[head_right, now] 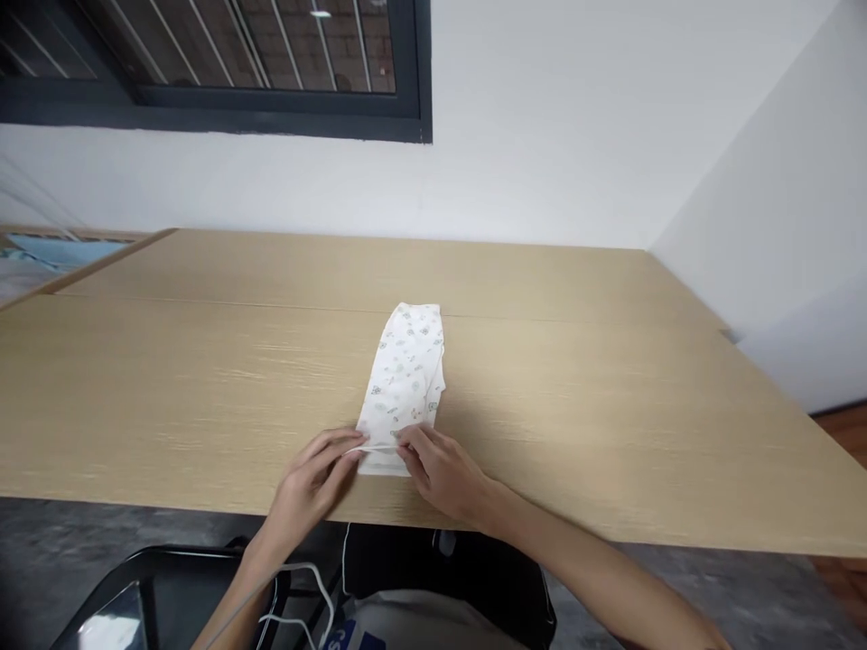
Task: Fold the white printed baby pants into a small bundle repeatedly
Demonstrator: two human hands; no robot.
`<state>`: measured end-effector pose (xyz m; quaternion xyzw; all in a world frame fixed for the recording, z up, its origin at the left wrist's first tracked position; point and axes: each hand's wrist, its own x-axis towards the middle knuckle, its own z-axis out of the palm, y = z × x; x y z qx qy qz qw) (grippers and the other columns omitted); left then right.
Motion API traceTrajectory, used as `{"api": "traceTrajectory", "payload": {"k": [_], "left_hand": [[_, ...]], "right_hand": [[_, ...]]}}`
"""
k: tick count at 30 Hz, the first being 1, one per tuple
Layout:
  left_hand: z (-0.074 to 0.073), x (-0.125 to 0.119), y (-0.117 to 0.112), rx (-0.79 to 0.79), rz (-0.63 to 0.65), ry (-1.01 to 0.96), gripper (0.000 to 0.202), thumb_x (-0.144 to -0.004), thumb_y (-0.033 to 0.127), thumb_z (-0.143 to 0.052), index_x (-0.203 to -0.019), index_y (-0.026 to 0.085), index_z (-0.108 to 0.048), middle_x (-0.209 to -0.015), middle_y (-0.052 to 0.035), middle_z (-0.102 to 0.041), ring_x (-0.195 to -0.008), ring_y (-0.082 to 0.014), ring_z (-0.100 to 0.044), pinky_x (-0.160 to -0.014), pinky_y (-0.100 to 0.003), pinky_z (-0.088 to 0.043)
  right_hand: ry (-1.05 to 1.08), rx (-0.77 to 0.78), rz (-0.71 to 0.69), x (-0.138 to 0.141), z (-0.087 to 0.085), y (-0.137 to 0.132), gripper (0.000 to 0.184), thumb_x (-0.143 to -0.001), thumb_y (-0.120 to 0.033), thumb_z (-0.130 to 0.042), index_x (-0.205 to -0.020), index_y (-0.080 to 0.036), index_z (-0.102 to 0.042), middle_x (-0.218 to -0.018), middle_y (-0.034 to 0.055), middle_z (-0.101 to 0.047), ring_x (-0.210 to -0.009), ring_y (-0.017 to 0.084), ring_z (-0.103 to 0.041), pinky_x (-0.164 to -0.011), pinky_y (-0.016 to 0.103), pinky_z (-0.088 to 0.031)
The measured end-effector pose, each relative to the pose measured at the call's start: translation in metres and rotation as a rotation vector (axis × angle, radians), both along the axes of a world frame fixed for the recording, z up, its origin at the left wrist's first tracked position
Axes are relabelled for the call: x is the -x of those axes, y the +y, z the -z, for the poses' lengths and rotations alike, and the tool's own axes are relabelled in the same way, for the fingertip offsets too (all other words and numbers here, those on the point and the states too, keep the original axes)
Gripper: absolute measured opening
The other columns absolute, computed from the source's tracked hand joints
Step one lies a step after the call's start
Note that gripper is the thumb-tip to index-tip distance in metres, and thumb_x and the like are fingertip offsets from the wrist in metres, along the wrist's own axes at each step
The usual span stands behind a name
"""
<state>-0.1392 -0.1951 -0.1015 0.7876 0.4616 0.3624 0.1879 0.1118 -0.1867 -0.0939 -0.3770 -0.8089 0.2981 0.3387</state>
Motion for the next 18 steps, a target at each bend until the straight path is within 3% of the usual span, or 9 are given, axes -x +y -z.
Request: {"api": "traceTrajectory", "payload": {"k": [4,9,14,18], "left_hand": [[0.0,-0.011,-0.002,-0.064,0.023,-0.046,0.026,-0.104,0.025,-0.051,-0.121,0.023,-0.071,-0.122,-0.0064,-0.073,-0.114,-0.021,-0.069,-0.099,-0.04,-0.06],[-0.004,-0.01,-0.004,-0.122,0.095,0.036,0.026,-0.104,0.022,-0.051,-0.124,0.022,-0.067,-0.122,-0.005,-0.074,-0.115,-0.0199,-0.07,-0.099,-0.038,-0.06],[-0.003,-0.007,-0.007,-0.151,0.17,0.116,0.029,-0.104,0.018,-0.05,-0.129,0.022,-0.063,-0.126,-0.0055,-0.071,-0.119,-0.0195,-0.067,-0.102,-0.039,-0.059],[0.002,-0.004,-0.007,-0.195,0.189,0.219,0.028,-0.104,0.017,-0.049,-0.127,0.022,-0.064,-0.126,-0.006,-0.071,-0.118,-0.0206,-0.066,-0.104,-0.042,-0.056]], "right_hand": [[0.064,0.048,0.027,-0.008,-0.002,-0.007,0.02,-0.109,-0.03,-0.044,-0.124,-0.028,-0.055,-0.126,0.0074,-0.07,-0.11,0.022,-0.069,-0.092,0.039,-0.058],[0.067,-0.044,0.074,-0.018,-0.001,-0.018,0.02,-0.106,-0.028,-0.049,-0.125,-0.027,-0.057,-0.122,0.0099,-0.07,-0.109,0.024,-0.07,-0.095,0.043,-0.06],[0.007,-0.131,0.011,-0.023,0.001,-0.023,0.019,-0.105,-0.022,-0.05,-0.122,-0.027,-0.057,-0.129,0.0107,-0.066,-0.121,0.026,-0.063,-0.102,0.046,-0.057],[-0.085,-0.126,-0.023,-0.024,0.001,-0.025,0.02,-0.105,-0.021,-0.05,-0.123,-0.026,-0.057,-0.125,0.0109,-0.068,-0.117,0.027,-0.063,-0.098,0.048,-0.058]]}}
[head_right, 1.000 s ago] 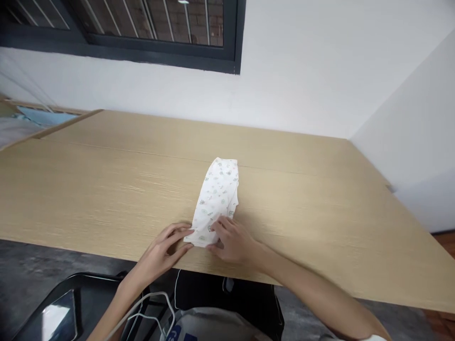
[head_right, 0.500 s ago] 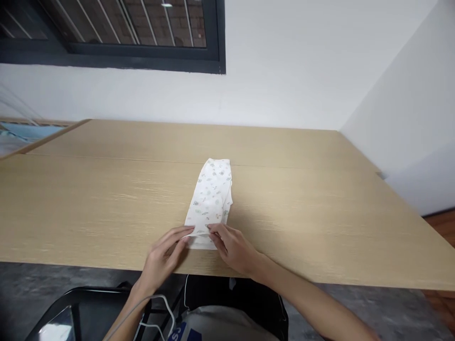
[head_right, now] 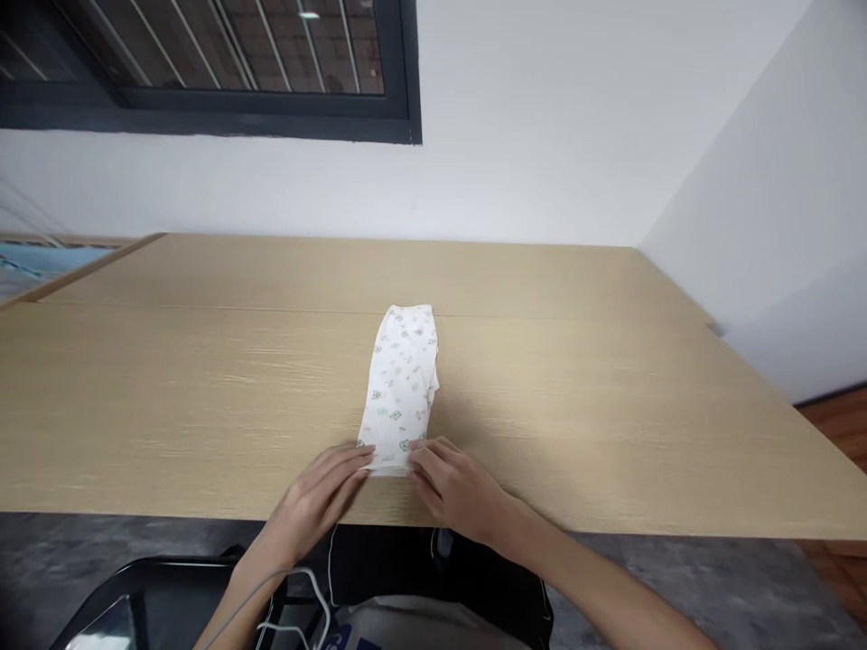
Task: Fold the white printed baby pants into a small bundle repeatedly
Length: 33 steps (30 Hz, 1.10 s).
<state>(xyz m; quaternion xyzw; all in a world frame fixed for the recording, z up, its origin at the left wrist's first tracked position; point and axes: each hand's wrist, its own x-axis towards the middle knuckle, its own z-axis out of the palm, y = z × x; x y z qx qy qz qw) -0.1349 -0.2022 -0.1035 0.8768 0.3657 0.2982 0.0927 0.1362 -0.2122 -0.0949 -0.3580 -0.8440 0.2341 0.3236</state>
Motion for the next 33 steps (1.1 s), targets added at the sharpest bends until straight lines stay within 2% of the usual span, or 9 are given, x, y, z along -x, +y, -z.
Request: {"api": "traceTrajectory", "payload": {"k": [5,8,10,12,14,17,22,26,33], "left_hand": [[0.0,-0.001,-0.009,-0.099,-0.128,0.168,0.022,-0.1,0.025,-0.058,-0.12,0.023,-0.068,-0.133,-0.0095,-0.068,-0.117,-0.0282,-0.064,-0.095,-0.048,-0.054],[-0.002,-0.011,-0.019,-0.121,-0.12,0.2,0.038,-0.098,0.029,-0.061,-0.135,0.021,-0.061,-0.141,-0.0136,-0.063,-0.124,-0.0316,-0.06,-0.096,-0.048,-0.051],[-0.002,-0.02,-0.025,-0.109,-0.045,0.187,0.041,-0.098,0.029,-0.059,-0.138,0.018,-0.058,-0.138,-0.0151,-0.064,-0.126,-0.0317,-0.059,-0.099,-0.048,-0.051],[-0.001,-0.028,-0.029,-0.086,0.0,0.172,0.032,-0.098,0.028,-0.058,-0.127,0.018,-0.064,-0.125,-0.0135,-0.071,-0.118,-0.0309,-0.064,-0.098,-0.047,-0.052],[0.003,-0.033,-0.032,-0.048,0.004,0.177,0.025,-0.098,0.028,-0.057,-0.119,0.02,-0.068,-0.113,-0.011,-0.074,-0.109,-0.0293,-0.068,-0.097,-0.048,-0.054],[0.009,-0.034,-0.035,-0.041,0.001,0.199,0.034,-0.097,0.027,-0.057,-0.13,0.018,-0.064,-0.123,-0.0123,-0.072,-0.118,-0.0304,-0.067,-0.103,-0.049,-0.053],[0.018,-0.031,-0.036,-0.106,0.011,0.215,0.055,-0.097,0.027,-0.059,-0.15,0.016,-0.048,-0.151,-0.0144,-0.055,-0.143,-0.0323,-0.048,-0.112,-0.05,-0.05],[0.021,-0.031,-0.037,-0.117,0.0,0.21,0.061,-0.097,0.026,-0.058,-0.155,0.017,-0.041,-0.154,-0.0134,-0.051,-0.146,-0.0313,-0.045,-0.113,-0.051,-0.05],[0.02,-0.031,-0.04,-0.144,-0.029,0.248,0.061,-0.097,0.022,-0.057,-0.155,0.016,-0.041,-0.158,-0.0116,-0.047,-0.147,-0.03,-0.044,-0.114,-0.048,-0.05]], "right_hand": [[-0.129,-0.048,-0.01,-0.002,-0.015,0.003,0.023,-0.103,-0.024,-0.054,-0.126,-0.023,-0.059,-0.11,0.0109,-0.072,-0.105,0.029,-0.065,-0.092,0.05,-0.057],[-0.1,-0.114,-0.086,0.008,-0.027,0.018,0.034,-0.104,-0.028,-0.053,-0.138,-0.021,-0.054,-0.131,0.0134,-0.067,-0.126,0.028,-0.058,-0.107,0.049,-0.049],[-0.106,-0.153,-0.21,0.021,-0.03,0.032,0.043,-0.106,-0.03,-0.05,-0.147,-0.016,-0.048,-0.151,0.0151,-0.054,-0.145,0.025,-0.043,-0.119,0.046,-0.039],[-0.143,-0.176,-0.321,0.035,-0.024,0.046,0.049,-0.107,-0.031,-0.047,-0.151,-0.012,-0.043,-0.16,0.0168,-0.043,-0.153,0.024,-0.031,-0.124,0.044,-0.032],[-0.196,-0.176,-0.37,0.047,-0.013,0.059,0.052,-0.108,-0.033,-0.046,-0.154,-0.01,-0.041,-0.161,0.0179,-0.039,-0.154,0.024,-0.028,-0.125,0.044,-0.029],[-0.276,-0.173,-0.386,0.054,0.007,0.08,0.055,-0.108,-0.037,-0.046,-0.156,-0.012,-0.039,-0.162,0.0167,-0.038,-0.154,0.025,-0.029,-0.125,0.046,-0.027],[-0.364,-0.203,-0.3,0.043,0.025,0.13,0.054,-0.109,-0.04,-0.043,-0.158,-0.018,-0.037,-0.164,0.013,-0.036,-0.154,0.025,-0.028,-0.126,0.049,-0.022],[-0.454,-0.195,-0.165,0.035,0.031,0.183,0.061,-0.108,-0.05,-0.041,-0.161,-0.023,-0.032,-0.167,0.0099,-0.029,-0.155,0.026,-0.025,-0.127,0.05,-0.017],[-0.546,-0.155,-0.022,0.036,0.036,0.271,0.069,-0.107,-0.059,-0.029,-0.163,-0.019,-0.027,-0.169,0.0102,-0.018,-0.157,0.029,-0.016,-0.128,0.054,-0.013]]}}
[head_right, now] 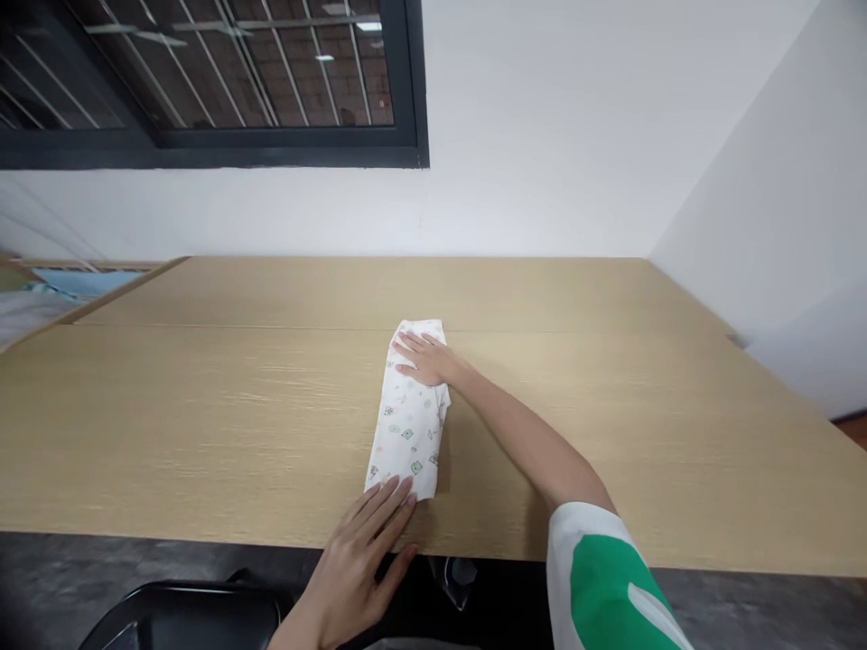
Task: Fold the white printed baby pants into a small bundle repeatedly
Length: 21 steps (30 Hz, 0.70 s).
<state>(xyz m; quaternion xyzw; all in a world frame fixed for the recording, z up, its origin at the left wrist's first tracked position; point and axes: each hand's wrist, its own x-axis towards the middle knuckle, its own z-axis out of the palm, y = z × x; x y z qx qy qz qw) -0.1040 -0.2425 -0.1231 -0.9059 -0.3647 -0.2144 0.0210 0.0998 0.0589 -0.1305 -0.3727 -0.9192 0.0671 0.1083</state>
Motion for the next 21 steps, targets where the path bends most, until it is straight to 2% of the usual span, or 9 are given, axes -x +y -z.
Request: {"api": "traceTrajectory", "payload": {"k": [5,8,10,13,16,18,21], "left_hand": [[0.0,-0.001,0.0,0.024,0.001,-0.025,0.058,-0.097,0.019,-0.056,-0.154,0.018,-0.044,-0.154,-0.0108,-0.052,-0.146,-0.0291,-0.045,-0.114,-0.049,-0.05],[-0.002,0.001,0.006,0.06,0.007,-0.031,0.052,-0.098,0.016,-0.053,-0.15,0.019,-0.049,-0.15,-0.01,-0.057,-0.143,-0.0279,-0.049,-0.113,-0.048,-0.05],[-0.005,0.004,0.012,0.113,0.036,-0.049,0.047,-0.1,0.014,-0.051,-0.146,0.02,-0.052,-0.145,-0.0083,-0.062,-0.139,-0.0248,-0.053,-0.111,-0.045,-0.051],[-0.01,0.013,0.024,0.159,0.038,-0.108,0.038,-0.101,0.015,-0.051,-0.137,0.022,-0.059,-0.135,-0.008,-0.068,-0.127,-0.0228,-0.06,-0.104,-0.042,-0.053],[-0.014,0.021,0.035,0.136,-0.039,-0.137,0.025,-0.101,0.024,-0.058,-0.124,0.022,-0.066,-0.12,-0.0082,-0.07,-0.111,-0.0249,-0.064,-0.092,-0.043,-0.053],[-0.016,0.023,0.041,0.131,-0.057,-0.126,0.02,-0.1,0.029,-0.061,-0.118,0.023,-0.068,-0.112,-0.007,-0.07,-0.104,-0.0247,-0.063,-0.088,-0.042,-0.051],[-0.019,0.023,0.048,0.133,-0.031,-0.089,0.017,-0.101,0.029,-0.059,-0.114,0.024,-0.068,-0.108,-0.0054,-0.068,-0.099,-0.0229,-0.061,-0.088,-0.04,-0.048]], "right_hand": [[0.0,0.002,0.036,-0.001,-0.001,0.027,0.066,-0.107,-0.053,-0.031,-0.162,-0.018,-0.03,-0.169,0.0096,-0.023,-0.157,0.029,-0.018,-0.127,0.051,-0.016],[0.027,-0.072,0.04,-0.002,-0.006,0.022,0.062,-0.106,-0.044,-0.036,-0.16,-0.012,-0.034,-0.167,0.014,-0.029,-0.156,0.029,-0.023,-0.127,0.049,-0.018],[0.066,-0.156,0.043,-0.003,-0.012,0.008,0.058,-0.104,-0.033,-0.039,-0.156,-0.007,-0.038,-0.165,0.0187,-0.032,-0.155,0.031,-0.025,-0.126,0.049,-0.019],[0.163,-0.221,0.034,-0.004,-0.027,-0.03,0.046,-0.102,-0.023,-0.043,-0.144,-0.008,-0.05,-0.156,0.0214,-0.045,-0.145,0.033,-0.04,-0.119,0.052,-0.03],[0.247,-0.097,-0.037,-0.009,-0.042,-0.088,0.03,-0.104,-0.025,-0.043,-0.123,-0.012,-0.063,-0.12,0.016,-0.068,-0.111,0.028,-0.061,-0.098,0.045,-0.048],[0.225,0.034,-0.141,-0.013,-0.05,-0.131,0.026,-0.106,-0.029,-0.045,-0.113,-0.014,-0.065,-0.1,0.0098,-0.07,-0.094,0.023,-0.063,-0.086,0.039,-0.051],[0.116,0.065,-0.228,-0.02,-0.053,-0.189,0.031,-0.101,-0.044,-0.057,-0.109,-0.015,-0.065,-0.098,0.0082,-0.068,-0.091,0.024,-0.062,-0.085,0.039,-0.05]]}}
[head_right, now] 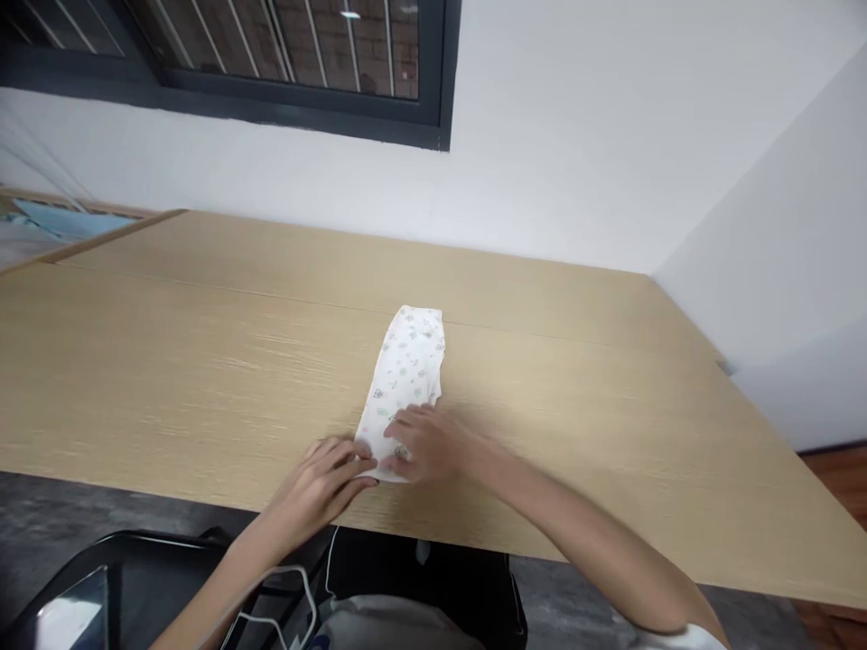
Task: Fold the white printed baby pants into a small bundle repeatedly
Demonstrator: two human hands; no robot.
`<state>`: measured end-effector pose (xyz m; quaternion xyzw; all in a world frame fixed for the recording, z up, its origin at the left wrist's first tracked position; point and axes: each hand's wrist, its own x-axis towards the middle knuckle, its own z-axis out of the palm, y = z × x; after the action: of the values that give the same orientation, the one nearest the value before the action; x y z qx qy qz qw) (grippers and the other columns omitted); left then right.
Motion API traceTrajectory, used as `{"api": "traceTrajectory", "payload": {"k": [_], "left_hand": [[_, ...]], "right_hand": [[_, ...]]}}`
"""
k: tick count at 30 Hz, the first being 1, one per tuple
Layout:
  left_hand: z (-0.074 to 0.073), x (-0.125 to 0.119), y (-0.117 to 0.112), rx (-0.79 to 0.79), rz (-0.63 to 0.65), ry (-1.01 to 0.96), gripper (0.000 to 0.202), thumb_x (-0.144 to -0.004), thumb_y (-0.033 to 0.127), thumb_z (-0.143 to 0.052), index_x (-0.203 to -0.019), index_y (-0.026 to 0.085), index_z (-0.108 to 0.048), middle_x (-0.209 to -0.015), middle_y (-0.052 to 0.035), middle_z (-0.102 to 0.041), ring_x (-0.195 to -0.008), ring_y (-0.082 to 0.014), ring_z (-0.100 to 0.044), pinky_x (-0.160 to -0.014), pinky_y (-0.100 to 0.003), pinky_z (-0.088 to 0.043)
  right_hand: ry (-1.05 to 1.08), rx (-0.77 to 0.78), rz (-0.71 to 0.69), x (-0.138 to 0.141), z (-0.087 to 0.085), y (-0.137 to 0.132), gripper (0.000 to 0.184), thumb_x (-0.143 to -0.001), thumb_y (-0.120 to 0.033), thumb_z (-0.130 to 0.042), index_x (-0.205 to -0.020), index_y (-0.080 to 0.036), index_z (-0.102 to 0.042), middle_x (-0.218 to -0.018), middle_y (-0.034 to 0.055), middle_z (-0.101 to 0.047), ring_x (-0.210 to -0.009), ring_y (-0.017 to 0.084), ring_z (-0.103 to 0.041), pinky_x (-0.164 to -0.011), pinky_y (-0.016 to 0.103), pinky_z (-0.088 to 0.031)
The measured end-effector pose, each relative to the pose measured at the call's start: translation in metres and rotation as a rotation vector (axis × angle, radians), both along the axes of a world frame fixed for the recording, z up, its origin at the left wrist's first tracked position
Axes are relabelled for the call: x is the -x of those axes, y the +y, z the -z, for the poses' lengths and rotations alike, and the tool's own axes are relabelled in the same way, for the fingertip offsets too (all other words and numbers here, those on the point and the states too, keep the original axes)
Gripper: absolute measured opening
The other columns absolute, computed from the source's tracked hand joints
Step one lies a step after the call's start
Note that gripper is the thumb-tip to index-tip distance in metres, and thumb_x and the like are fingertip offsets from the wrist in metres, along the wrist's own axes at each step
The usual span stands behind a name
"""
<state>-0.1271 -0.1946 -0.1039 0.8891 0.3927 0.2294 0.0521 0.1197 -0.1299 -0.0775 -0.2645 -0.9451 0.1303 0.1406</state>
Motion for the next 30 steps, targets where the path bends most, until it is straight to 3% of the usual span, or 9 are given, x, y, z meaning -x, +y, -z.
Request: {"api": "traceTrajectory", "payload": {"k": [2,5,9,12,15,20,23,26,30], "left_hand": [[-0.001,-0.002,0.003,-0.007,0.018,0.032,0.016,-0.102,0.026,-0.056,-0.115,0.023,-0.066,-0.109,-0.0058,-0.067,-0.099,-0.023,-0.06,-0.089,-0.04,-0.046],[0.001,-0.006,0.005,-0.031,0.021,0.084,0.016,-0.103,0.022,-0.053,-0.116,0.02,-0.063,-0.112,-0.008,-0.065,-0.102,-0.0245,-0.06,-0.089,-0.04,-0.045],[0.005,-0.013,0.009,-0.115,0.003,0.187,0.016,-0.104,0.018,-0.047,-0.112,0.017,-0.061,-0.112,-0.0112,-0.064,-0.101,-0.0263,-0.06,-0.088,-0.041,-0.045],[0.003,-0.017,0.011,-0.177,-0.003,0.28,0.021,-0.105,0.014,-0.039,-0.107,0.014,-0.06,-0.106,-0.0134,-0.064,-0.095,-0.0275,-0.059,-0.084,-0.042,-0.045],[-0.01,-0.019,0.007,-0.119,0.01,0.271,0.023,-0.105,0.013,-0.036,-0.102,0.014,-0.058,-0.101,-0.0118,-0.063,-0.089,-0.026,-0.057,-0.08,-0.041,-0.045],[-0.04,-0.012,-0.012,0.099,0.055,0.058,0.013,-0.107,0.025,-0.042,-0.105,0.021,-0.055,-0.1,-0.0049,-0.063,-0.087,-0.0209,-0.058,-0.079,-0.036,-0.046],[-0.047,-0.007,-0.015,-0.101,-0.09,-0.171,0.015,-0.104,0.023,-0.05,-0.119,0.023,-0.053,-0.107,-0.0061,-0.063,-0.099,-0.0224,-0.06,-0.088,-0.039,-0.045],[-0.048,-0.008,-0.008,-0.349,-0.287,-0.429,0.022,-0.099,0.018,-0.057,-0.119,0.023,-0.053,-0.109,-0.007,-0.061,-0.105,-0.0236,-0.06,-0.093,-0.042,-0.045],[-0.048,-0.019,0.008,-0.284,-0.325,-0.425,0.023,-0.099,0.025,-0.058,-0.121,0.022,-0.052,-0.113,-0.0084,-0.061,-0.109,-0.0246,-0.061,-0.096,-0.044,-0.047]], "right_hand": [[-0.076,-0.062,-0.003,-0.002,0.003,-0.028,0.035,-0.098,-0.048,-0.061,-0.107,-0.015,-0.064,-0.103,0.0104,-0.067,-0.095,0.026,-0.06,-0.086,0.041,-0.049],[-0.128,-0.172,0.07,-0.002,0.011,-0.053,0.026,-0.101,-0.04,-0.059,-0.106,-0.015,-0.062,-0.106,0.0115,-0.065,-0.096,0.027,-0.059,-0.083,0.04,-0.05],[-0.125,-0.346,0.131,0.004,0.023,-0.061,0.012,-0.104,-0.018,-0.05,-0.109,-0.013,-0.06,-0.095,0.0095,-0.065,-0.086,0.025,-0.058,-0.075,0.038,-0.049],[-0.142,-0.49,0.132,0.01,0.026,-0.064,0.018,-0.101,-0.006,-0.047,-0.112,-0.009,-0.061,-0.09,0.0097,-0.065,-0.08,0.023,-0.059,-0.07,0.036,-0.049],[-0.194,-0.511,0.127,0.013,0.017,-0.077,0.021,-0.095,-0.002,-0.049,-0.113,-0.006,-0.06,-0.094,0.0127,-0.067,-0.08,0.024,-0.059,-0.069,0.036,-0.049],[-0.14,-0.27,0.123,0.005,-0.021,-0.093,0.025,-0.088,-0.003,-0.054,-0.109,-0.015,-0.058,-0.096,0.0089,-0.067,-0.082,0.023,-0.06,-0.078,0.037,-0.051],[0.029,-0.164,0.205,-0.004,-0.044,-0.068,0.024,-0.092,-0.011,-0.052,-0.113,-0.018,-0.059,-0.098,0.0096,-0.069,-0.088,0.025,-0.063,-0.082,0.038,-0.052],[0.203,-0.108,0.255,-0.009,-0.058,-0.012,0.029,-0.094,-0.014,-0.047,-0.121,-0.017,-0.059,-0.109,0.0121,-0.07,-0.1,0.027,-0.064,-0.09,0.042,-0.052],[0.283,-0.057,0.349,-0.01,-0.053,0.077,0.03,-0.096,-0.014,-0.047,-0.123,-0.017,-0.061,-0.121,0.0122,-0.069,-0.115,0.027,-0.062,-0.101,0.043,-0.048]]}}
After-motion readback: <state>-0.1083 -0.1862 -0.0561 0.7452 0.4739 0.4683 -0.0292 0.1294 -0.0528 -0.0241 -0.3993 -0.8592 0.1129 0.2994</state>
